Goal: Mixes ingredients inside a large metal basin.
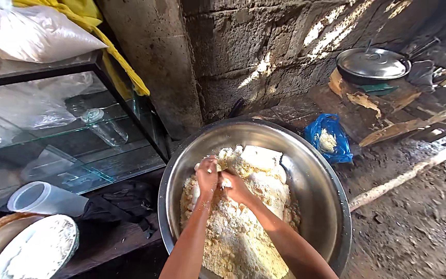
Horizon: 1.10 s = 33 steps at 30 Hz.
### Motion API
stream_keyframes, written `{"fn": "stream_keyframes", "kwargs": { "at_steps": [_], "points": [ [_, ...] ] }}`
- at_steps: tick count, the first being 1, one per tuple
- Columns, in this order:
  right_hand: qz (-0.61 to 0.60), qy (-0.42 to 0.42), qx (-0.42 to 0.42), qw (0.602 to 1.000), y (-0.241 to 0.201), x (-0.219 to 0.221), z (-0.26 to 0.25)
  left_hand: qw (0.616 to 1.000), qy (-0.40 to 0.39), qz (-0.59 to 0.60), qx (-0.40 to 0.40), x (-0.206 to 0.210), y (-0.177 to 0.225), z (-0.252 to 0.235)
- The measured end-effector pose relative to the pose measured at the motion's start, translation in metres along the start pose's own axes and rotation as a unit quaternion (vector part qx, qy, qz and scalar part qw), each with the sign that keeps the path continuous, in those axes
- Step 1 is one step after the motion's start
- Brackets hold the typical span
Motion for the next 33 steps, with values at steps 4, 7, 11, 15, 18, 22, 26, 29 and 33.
{"fn": "stream_keyframes", "kwargs": {
  "at_steps": [4, 7, 11, 15, 18, 22, 26, 29, 33],
  "points": [
    [-0.137, 0.115, 0.036, 0.983, 0.015, -0.010, 0.001, 0.982, -0.018, 0.180, -0.061, 0.030, -0.006, 0.022],
    [-0.164, 0.215, 0.103, 0.957, 0.028, -0.024, 0.005, 0.971, -0.028, 0.218, -0.089, 0.043, -0.006, 0.034],
    [-0.293, 0.357, 0.225, 0.858, 0.038, -0.054, 0.005, 0.942, -0.036, 0.288, -0.168, 0.063, -0.011, 0.056],
    [-0.407, 0.361, 0.230, 0.807, 0.028, -0.065, -0.008, 0.864, -0.023, 0.437, -0.250, 0.073, 0.002, 0.062],
    [-0.483, 0.295, 0.217, 0.796, 0.023, -0.073, -0.010, 0.851, -0.076, 0.445, -0.268, 0.060, 0.024, 0.047],
    [-0.435, 0.252, 0.177, 0.846, 0.031, -0.087, -0.010, 0.873, -0.046, 0.404, -0.269, 0.021, 0.027, 0.027],
    [-0.381, 0.251, 0.216, 0.863, 0.035, -0.078, -0.008, 0.875, 0.008, 0.394, -0.281, 0.005, 0.014, 0.013],
    [-0.350, 0.255, 0.246, 0.867, 0.039, -0.065, -0.005, 0.883, 0.019, 0.372, -0.284, 0.003, 0.006, 0.009],
    [-0.335, 0.297, 0.284, 0.848, 0.043, -0.055, 0.001, 0.895, 0.007, 0.346, -0.280, 0.009, 0.000, 0.010]
  ]
}}
Point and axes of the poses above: each hand's wrist, its own z-axis away from the middle knuckle, its own x-axis out of the palm, y = z × x, the point moved 8 cm from there along -z, towards the middle knuckle, and after that the axes turned 11 degrees about z, right-handed, at the moved point
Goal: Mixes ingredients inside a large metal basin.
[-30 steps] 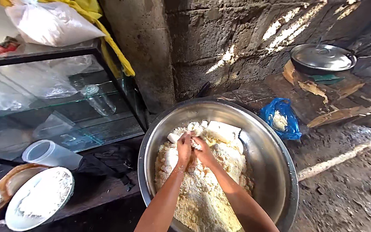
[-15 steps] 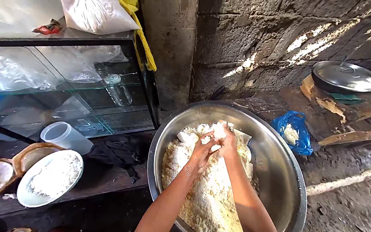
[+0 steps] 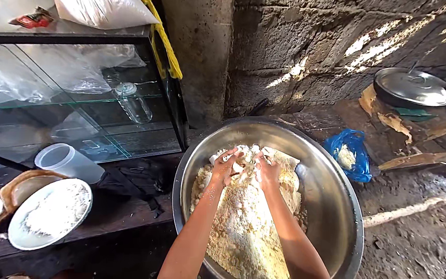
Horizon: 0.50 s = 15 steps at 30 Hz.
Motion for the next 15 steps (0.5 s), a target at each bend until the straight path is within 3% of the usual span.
{"fn": "stream_keyframes", "kwargs": {
  "at_steps": [6, 11, 15],
  "points": [
    [-0.080, -0.064, 0.068, 0.992, 0.007, 0.005, 0.014, 1.000, 0.023, 0.013, 0.013, 0.000, -0.004, -0.004],
    [-0.003, -0.236, -0.047, 0.971, -0.004, 0.015, 0.029, 0.998, 0.047, 0.043, 0.013, -0.011, 0.002, -0.006],
    [0.051, -0.193, -0.067, 0.978, 0.000, 0.006, 0.028, 0.997, -0.035, 0.064, 0.011, -0.004, 0.025, 0.005]
  ]
}}
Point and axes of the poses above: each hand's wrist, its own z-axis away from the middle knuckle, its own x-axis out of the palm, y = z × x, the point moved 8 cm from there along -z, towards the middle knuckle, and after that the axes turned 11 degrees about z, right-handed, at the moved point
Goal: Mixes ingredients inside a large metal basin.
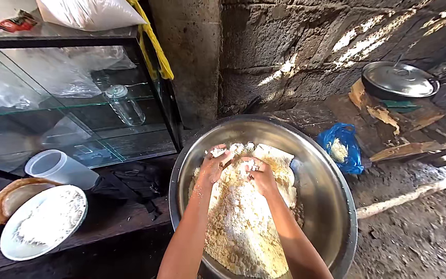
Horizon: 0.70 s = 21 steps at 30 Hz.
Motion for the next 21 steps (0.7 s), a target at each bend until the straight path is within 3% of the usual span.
{"fn": "stream_keyframes", "kwargs": {
  "at_steps": [7, 12, 15, 21],
  "points": [
    [0.101, 0.052, -0.029, 0.993, -0.018, -0.002, 0.007, 0.996, -0.008, -0.083, 0.020, 0.010, 0.000, 0.009],
    [0.199, 0.025, -0.067, 0.977, -0.022, 0.000, 0.010, 0.989, -0.034, -0.146, 0.000, 0.019, -0.011, 0.011],
    [0.179, 0.045, -0.133, 0.974, -0.017, 0.006, 0.007, 0.990, -0.030, -0.136, 0.015, 0.022, -0.019, 0.008],
    [0.073, 0.036, -0.179, 0.981, -0.018, 0.020, 0.009, 0.974, -0.071, -0.216, 0.009, 0.033, -0.034, 0.014]
  ]
}}
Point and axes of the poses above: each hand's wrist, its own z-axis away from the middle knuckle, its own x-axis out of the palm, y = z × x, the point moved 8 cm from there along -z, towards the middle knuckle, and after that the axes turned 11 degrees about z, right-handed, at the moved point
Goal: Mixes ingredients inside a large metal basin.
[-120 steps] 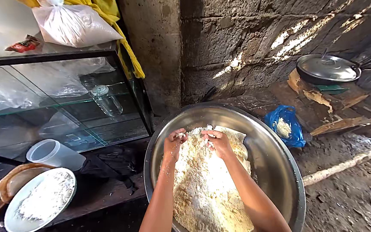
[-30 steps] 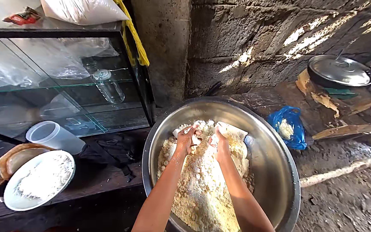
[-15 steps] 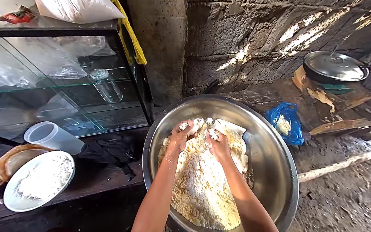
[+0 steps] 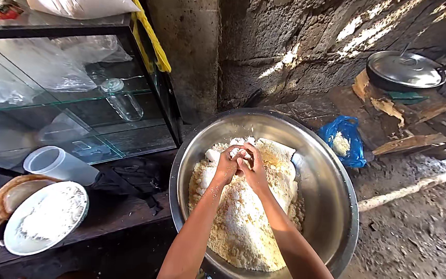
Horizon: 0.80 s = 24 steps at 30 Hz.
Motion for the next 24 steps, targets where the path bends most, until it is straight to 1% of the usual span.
{"fn": "stream_keyframes", "kwargs": {
  "at_steps": [3, 5, 7, 8, 10, 11, 12, 13, 14, 15, 16, 17, 18, 19, 20, 22, 24],
  "points": [
    [-0.112, 0.015, 0.063, 0.992, 0.006, -0.002, 0.001, 0.999, 0.001, -0.027, -0.024, 0.003, -0.001, 0.003],
    [-0.158, 0.000, 0.094, 0.983, 0.009, -0.005, 0.001, 0.999, 0.004, -0.022, -0.036, 0.001, -0.001, 0.003],
    [-0.196, -0.014, 0.131, 0.972, 0.011, -0.005, 0.000, 0.999, 0.038, -0.001, -0.039, -0.002, 0.000, 0.002],
    [-0.215, -0.011, 0.164, 0.963, 0.013, -0.003, 0.001, 0.998, 0.059, 0.007, -0.035, -0.003, -0.001, 0.002],
    [-0.240, 0.017, 0.239, 0.941, 0.023, 0.002, 0.004, 0.996, 0.087, 0.000, -0.023, -0.005, -0.005, 0.000],
    [-0.227, 0.037, 0.261, 0.937, 0.029, 0.005, 0.004, 0.995, 0.094, -0.006, -0.024, -0.006, -0.007, 0.000],
    [-0.187, 0.040, 0.259, 0.947, 0.034, 0.006, 0.003, 0.995, 0.098, -0.005, -0.028, -0.007, -0.008, 0.001],
    [-0.111, 0.015, 0.230, 0.967, 0.038, 0.007, 0.001, 0.996, 0.085, 0.002, -0.036, -0.006, -0.007, 0.002],
    [-0.002, -0.037, 0.191, 0.981, 0.040, 0.009, -0.001, 0.997, 0.056, 0.016, -0.043, -0.004, -0.004, 0.004],
    [0.115, -0.109, 0.154, 0.975, 0.040, 0.014, -0.001, 0.999, 0.015, 0.026, -0.044, -0.002, -0.001, 0.005],
    [0.205, -0.188, 0.119, 0.953, 0.039, 0.022, 0.003, 0.999, -0.014, 0.031, -0.036, -0.002, 0.004, 0.006],
    [0.267, -0.257, 0.078, 0.926, 0.035, 0.031, 0.008, 0.999, -0.019, 0.029, -0.023, -0.006, 0.008, 0.005],
    [0.297, -0.302, 0.044, 0.905, 0.031, 0.038, 0.014, 0.999, -0.014, 0.026, -0.013, -0.011, 0.011, 0.004],
    [0.303, -0.317, 0.028, 0.898, 0.026, 0.039, 0.018, 1.000, -0.002, 0.024, -0.008, -0.016, 0.014, 0.004],
    [0.294, -0.310, 0.027, 0.903, 0.020, 0.036, 0.020, 1.000, 0.011, 0.025, -0.008, -0.019, 0.016, 0.003],
    [0.260, -0.266, 0.030, 0.928, 0.016, 0.023, 0.018, 0.998, 0.044, 0.033, -0.013, -0.023, 0.019, 0.003],
    [0.246, -0.219, 0.036, 0.944, 0.022, 0.011, 0.018, 0.996, 0.076, 0.054, -0.005, -0.027, 0.018, 0.000]
  ]
}}
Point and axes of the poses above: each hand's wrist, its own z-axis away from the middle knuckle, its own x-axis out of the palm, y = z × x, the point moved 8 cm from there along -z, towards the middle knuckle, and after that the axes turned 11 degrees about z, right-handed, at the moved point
